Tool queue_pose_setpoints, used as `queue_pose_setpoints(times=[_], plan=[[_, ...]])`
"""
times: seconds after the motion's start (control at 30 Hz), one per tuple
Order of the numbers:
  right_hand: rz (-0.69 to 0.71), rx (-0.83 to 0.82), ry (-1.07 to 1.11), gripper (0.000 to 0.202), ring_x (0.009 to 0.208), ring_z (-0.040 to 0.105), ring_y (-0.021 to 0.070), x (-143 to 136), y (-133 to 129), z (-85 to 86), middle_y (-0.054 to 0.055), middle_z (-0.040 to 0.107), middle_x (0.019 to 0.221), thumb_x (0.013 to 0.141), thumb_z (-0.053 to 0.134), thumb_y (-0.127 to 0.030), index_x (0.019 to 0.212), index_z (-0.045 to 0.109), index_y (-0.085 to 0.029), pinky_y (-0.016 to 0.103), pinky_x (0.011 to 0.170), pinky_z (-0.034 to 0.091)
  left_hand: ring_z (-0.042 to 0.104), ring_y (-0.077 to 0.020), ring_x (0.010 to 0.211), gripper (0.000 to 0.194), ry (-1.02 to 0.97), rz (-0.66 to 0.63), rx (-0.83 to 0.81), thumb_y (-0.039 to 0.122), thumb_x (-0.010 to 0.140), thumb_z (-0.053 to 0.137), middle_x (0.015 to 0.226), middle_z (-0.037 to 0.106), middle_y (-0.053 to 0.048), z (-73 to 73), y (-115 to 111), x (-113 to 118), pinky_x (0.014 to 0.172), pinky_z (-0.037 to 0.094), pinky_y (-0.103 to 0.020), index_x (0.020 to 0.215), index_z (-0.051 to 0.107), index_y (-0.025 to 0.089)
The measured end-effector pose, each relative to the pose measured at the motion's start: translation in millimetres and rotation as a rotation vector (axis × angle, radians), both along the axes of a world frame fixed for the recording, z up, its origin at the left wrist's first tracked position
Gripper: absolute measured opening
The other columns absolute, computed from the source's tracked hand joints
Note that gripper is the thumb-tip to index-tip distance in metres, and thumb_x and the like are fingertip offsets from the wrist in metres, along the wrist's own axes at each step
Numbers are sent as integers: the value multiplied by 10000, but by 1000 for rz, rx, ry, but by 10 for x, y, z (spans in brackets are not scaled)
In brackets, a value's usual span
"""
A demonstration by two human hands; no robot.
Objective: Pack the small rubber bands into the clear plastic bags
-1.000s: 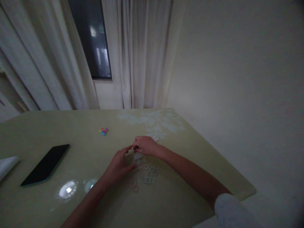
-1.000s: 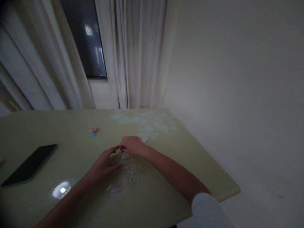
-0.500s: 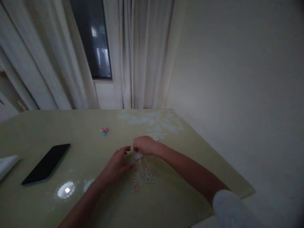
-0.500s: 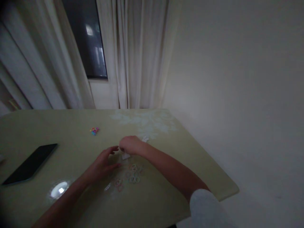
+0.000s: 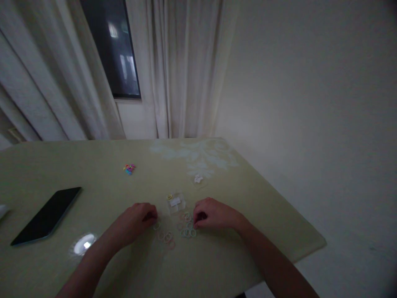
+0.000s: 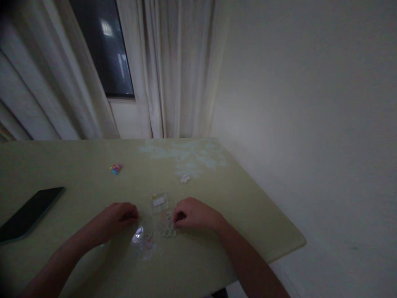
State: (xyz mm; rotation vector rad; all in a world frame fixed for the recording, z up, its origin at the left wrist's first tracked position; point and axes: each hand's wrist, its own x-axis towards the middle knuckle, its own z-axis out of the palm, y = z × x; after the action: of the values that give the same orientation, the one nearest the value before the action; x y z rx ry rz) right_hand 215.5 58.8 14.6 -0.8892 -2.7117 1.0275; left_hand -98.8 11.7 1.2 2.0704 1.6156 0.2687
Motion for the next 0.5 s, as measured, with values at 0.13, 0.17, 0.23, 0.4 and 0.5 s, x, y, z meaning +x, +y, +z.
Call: queue_pose_setpoints(times=[0.13, 0.17, 0.23, 0.4, 0.5], plan=[[-32, -6, -32, 79, 720, 647, 146, -76, -71, 10, 10, 734, 828, 812, 800, -224, 881, 819, -191, 221, 661, 439, 698, -235, 774, 182, -76, -5, -21, 281, 816, 598, 838, 760, -47, 13, -4, -51, 703, 471, -291, 829, 776, 242], [-38, 0, -47, 73, 716, 647, 148, -100, -94, 7, 9, 737, 823, 806, 796, -222, 870, 816, -195, 224, 655, 434, 693, -235, 768, 168, -80, -10, -19, 283, 807, 613, 830, 756, -44, 10, -9, -44, 697, 467, -290, 819, 776, 244], [-39, 28, -74, 68, 719, 646, 152, -144, -138, -7, 9, 742, 821, 803, 775, -215, 860, 811, -203, 231, 657, 426, 684, -231, 766, 149, -58, -25, -3, 254, 792, 619, 824, 745, -40, -5, -26, -6, 690, 453, -287, 804, 768, 245], [-30, 148, -158, 86, 698, 613, 157, -200, -217, -38, 16, 730, 806, 764, 738, -212, 836, 783, -199, 247, 620, 374, 659, -225, 766, 154, 92, -49, 52, 217, 835, 544, 851, 703, -50, -45, -92, 119, 677, 404, -297, 786, 689, 219], [-32, 185, -167, 83, 721, 603, 166, -171, -198, -24, 27, 720, 812, 736, 759, -226, 809, 755, -186, 253, 631, 376, 636, -216, 732, 163, 121, -57, 46, 233, 863, 509, 841, 678, -54, -34, -112, 148, 657, 390, -299, 766, 637, 204]])
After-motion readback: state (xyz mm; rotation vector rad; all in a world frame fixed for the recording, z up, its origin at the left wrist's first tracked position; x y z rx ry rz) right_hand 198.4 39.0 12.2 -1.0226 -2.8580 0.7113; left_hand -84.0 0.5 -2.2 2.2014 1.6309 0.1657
